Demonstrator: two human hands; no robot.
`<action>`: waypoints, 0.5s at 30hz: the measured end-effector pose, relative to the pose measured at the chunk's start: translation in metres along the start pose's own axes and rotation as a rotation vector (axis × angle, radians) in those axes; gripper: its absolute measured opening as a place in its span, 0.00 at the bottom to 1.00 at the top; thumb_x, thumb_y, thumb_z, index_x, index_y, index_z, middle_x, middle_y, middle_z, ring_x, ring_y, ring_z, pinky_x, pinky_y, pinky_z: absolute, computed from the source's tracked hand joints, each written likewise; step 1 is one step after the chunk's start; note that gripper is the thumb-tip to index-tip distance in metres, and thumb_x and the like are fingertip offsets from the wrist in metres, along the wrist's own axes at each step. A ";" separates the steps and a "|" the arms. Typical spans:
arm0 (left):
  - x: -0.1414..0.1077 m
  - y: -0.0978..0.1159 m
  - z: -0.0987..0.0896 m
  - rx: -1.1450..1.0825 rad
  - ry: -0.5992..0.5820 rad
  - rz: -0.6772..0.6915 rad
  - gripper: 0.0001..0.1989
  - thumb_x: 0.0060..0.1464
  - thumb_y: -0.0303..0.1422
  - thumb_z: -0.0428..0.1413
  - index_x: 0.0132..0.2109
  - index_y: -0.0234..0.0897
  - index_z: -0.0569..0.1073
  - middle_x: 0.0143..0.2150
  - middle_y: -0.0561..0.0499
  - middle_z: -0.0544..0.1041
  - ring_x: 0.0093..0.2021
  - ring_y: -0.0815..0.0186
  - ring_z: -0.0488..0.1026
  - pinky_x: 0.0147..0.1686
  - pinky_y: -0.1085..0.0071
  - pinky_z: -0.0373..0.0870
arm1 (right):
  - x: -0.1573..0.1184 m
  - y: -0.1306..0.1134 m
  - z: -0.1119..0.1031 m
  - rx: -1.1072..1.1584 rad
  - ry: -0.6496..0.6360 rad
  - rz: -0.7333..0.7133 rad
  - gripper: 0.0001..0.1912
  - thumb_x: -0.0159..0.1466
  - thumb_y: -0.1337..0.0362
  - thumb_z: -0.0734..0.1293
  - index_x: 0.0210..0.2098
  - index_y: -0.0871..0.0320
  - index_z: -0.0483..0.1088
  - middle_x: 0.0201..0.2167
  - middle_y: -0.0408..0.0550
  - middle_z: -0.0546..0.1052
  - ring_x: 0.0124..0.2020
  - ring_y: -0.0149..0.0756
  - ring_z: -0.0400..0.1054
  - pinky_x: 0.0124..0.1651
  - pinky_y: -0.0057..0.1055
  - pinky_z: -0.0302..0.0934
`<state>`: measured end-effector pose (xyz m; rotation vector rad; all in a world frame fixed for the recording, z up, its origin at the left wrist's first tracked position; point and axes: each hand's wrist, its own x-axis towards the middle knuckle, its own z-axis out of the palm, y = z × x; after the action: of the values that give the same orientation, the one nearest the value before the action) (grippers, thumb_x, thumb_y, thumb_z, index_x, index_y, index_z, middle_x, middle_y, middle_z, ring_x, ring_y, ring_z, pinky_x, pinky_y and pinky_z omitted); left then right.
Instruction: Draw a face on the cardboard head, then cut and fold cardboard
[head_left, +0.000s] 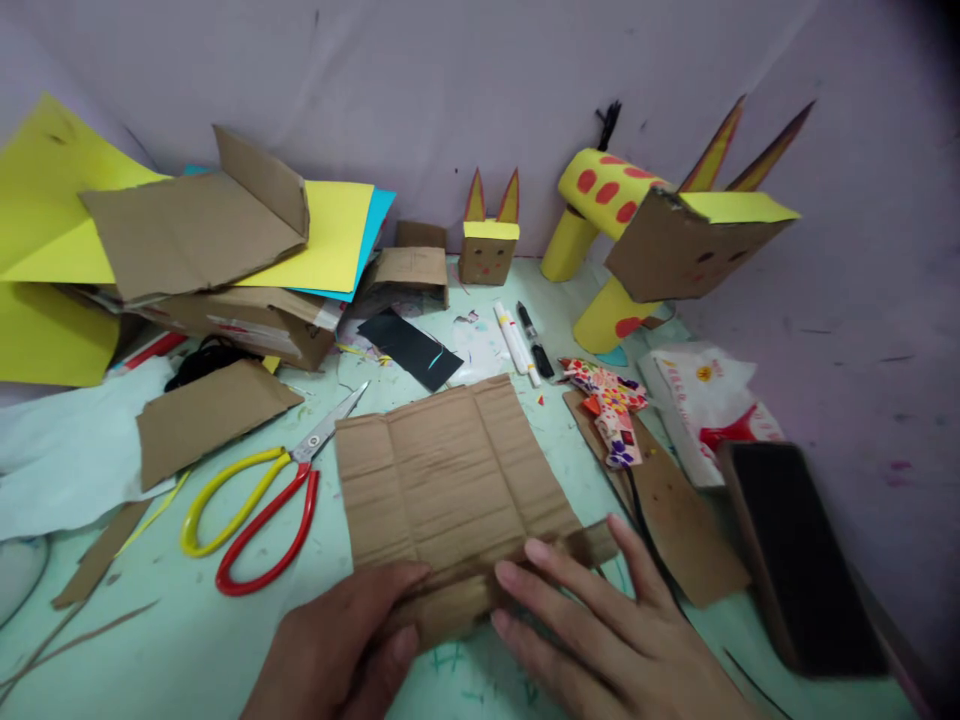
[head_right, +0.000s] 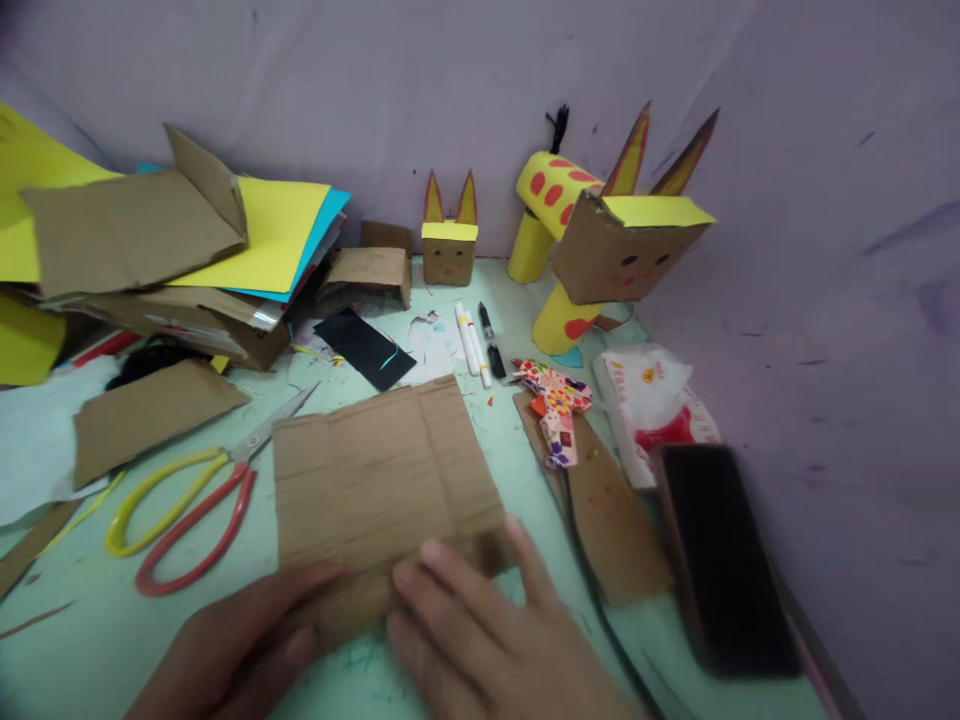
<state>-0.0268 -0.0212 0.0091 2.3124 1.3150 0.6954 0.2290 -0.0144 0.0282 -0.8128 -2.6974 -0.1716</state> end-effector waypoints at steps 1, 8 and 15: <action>0.000 -0.001 0.000 -0.010 0.002 -0.017 0.13 0.63 0.34 0.45 0.53 0.46 0.65 0.40 0.54 0.80 0.35 0.68 0.79 0.31 0.79 0.75 | -0.001 -0.001 0.007 -0.005 -0.019 -0.002 0.23 0.70 0.74 0.48 0.50 0.54 0.71 0.51 0.38 0.77 0.53 0.37 0.67 0.67 0.51 0.16; -0.009 -0.010 0.006 0.265 0.101 0.052 0.17 0.58 0.24 0.48 0.52 0.41 0.69 0.47 0.48 0.75 0.44 0.65 0.75 0.38 0.73 0.74 | 0.000 -0.007 0.044 0.085 0.047 0.178 0.21 0.72 0.68 0.49 0.50 0.57 0.71 0.50 0.43 0.78 0.52 0.35 0.67 0.67 0.37 0.36; 0.000 -0.002 0.022 0.452 0.157 0.307 0.10 0.62 0.29 0.47 0.41 0.36 0.73 0.37 0.48 0.79 0.37 0.59 0.73 0.43 0.60 0.67 | 0.009 -0.004 0.042 0.140 0.095 0.200 0.20 0.72 0.70 0.49 0.47 0.61 0.72 0.40 0.49 0.79 0.43 0.38 0.70 0.51 0.39 0.59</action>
<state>-0.0152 -0.0218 -0.0097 2.9197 1.3032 0.7469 0.2084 -0.0041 -0.0084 -0.9976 -2.4892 0.0235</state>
